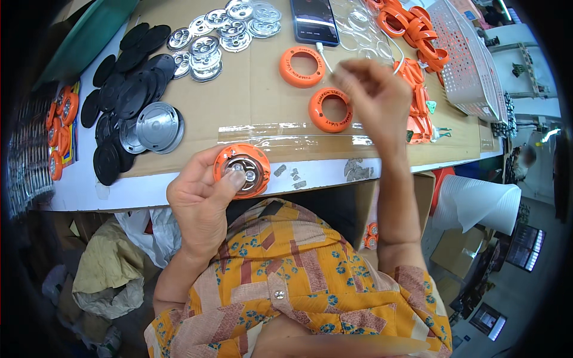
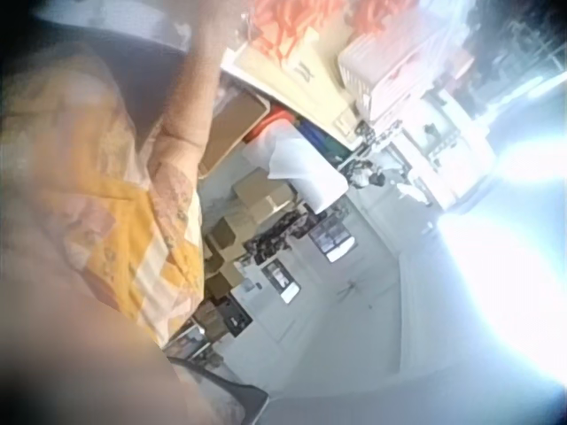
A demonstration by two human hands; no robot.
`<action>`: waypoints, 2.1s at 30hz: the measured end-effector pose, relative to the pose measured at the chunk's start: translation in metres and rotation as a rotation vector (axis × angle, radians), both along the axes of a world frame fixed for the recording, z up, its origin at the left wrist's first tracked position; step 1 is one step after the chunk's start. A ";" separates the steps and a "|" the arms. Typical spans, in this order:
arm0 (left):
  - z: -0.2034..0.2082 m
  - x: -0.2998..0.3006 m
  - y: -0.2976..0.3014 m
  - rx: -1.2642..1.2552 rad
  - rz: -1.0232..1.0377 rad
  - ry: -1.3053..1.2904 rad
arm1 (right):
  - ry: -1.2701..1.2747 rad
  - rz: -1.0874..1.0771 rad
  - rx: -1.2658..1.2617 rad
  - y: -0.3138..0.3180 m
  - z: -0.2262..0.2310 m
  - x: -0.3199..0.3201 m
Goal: The person assembles small orange electronic LED lights by inserting circuit boards and clear lenses into led light housings, using tweezers to handle the components.
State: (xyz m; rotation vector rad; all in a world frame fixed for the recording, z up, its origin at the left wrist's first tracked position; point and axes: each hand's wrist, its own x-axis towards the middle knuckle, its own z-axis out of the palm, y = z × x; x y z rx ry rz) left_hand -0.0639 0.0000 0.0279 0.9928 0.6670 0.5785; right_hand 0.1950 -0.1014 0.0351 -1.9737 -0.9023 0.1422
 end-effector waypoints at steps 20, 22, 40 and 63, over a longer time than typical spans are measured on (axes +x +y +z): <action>-0.002 -0.005 -0.001 -0.032 -0.001 -0.039 | -0.166 0.154 -0.019 0.015 0.020 0.006; -0.003 0.000 -0.002 -0.027 0.022 -0.035 | 0.502 0.320 0.197 0.014 0.031 -0.032; -0.007 0.002 0.001 -0.024 0.063 -0.119 | 0.276 0.524 0.057 -0.001 0.006 -0.102; -0.012 -0.007 0.007 -0.077 -0.069 -0.134 | 0.054 0.556 0.022 0.004 0.016 -0.110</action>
